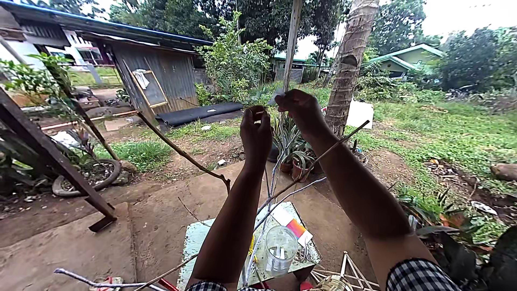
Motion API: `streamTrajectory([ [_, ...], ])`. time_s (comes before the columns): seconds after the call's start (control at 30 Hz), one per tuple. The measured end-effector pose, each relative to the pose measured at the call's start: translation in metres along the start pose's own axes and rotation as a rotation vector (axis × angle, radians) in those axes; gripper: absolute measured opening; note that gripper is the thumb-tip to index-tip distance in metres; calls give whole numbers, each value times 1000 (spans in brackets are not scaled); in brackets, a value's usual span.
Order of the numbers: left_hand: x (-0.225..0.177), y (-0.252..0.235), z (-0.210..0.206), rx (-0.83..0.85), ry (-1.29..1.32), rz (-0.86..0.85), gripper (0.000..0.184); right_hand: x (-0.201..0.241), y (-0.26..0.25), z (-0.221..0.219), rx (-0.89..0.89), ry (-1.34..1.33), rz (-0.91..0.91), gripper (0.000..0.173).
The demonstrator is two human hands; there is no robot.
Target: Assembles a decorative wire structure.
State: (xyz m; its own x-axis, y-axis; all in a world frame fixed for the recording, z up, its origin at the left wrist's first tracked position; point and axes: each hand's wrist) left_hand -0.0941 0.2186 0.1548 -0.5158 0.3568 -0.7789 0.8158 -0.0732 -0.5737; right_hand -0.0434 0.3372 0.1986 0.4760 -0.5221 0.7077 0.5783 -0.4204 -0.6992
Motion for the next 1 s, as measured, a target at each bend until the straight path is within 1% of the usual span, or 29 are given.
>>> streamTrajectory([
  [0.07, 0, 1, 0, 10, 13, -9, 27, -1, 5, -1, -12, -16, -4, 14],
  [0.13, -1, 1, -1, 19, 9, -10, 26, -1, 10, -2, -19, -38, 8, 14],
  [0.23, -1, 1, -2, 16, 7, -12, 24, 1, 16, -4, -23, -9, 108, 13],
  [0.3, 0, 1, -2, 13, 3, -18, 24, -2, 19, -5, -23, 68, 203, 15],
  [0.37, 1, 0, -3, 10, 2, -27, 23, -9, 24, -6, -38, 115, 257, 18],
  [0.43, 1, -1, -2, 18, 11, -33, 23, -15, 29, -8, -55, 104, 286, 17],
  [0.57, 2, -1, -4, 39, 43, -26, 21, -27, 36, -11, -137, 113, 364, 17],
  [0.7, 0, 0, -6, 53, -2, -58, 22, -34, 40, -17, -233, 106, 461, 16],
  [0.8, 1, -2, -7, 36, -43, -49, 23, -38, 43, -21, -300, 121, 540, 14],
  [0.9, 6, -8, -1, -2, -52, -16, 25, -40, 46, -19, -352, 196, 639, 14],
  [0.93, 3, -7, 0, -4, -61, -25, 25, -40, 45, -17, -350, 200, 630, 16],
  [1.0, -2, -2, -1, 29, -73, -44, 26, -42, 42, -13, -345, 165, 552, 18],
])
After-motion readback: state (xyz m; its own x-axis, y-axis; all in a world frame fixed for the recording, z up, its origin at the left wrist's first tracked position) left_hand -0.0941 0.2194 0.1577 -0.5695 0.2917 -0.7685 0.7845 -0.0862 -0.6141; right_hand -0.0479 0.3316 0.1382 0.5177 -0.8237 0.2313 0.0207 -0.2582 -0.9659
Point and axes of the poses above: each hand's wrist, its own y-axis away from the middle knuckle, its own z-axis out of the back of the hand, x = y × z, and after that the axes turned 7 degrees about -x, right-handed
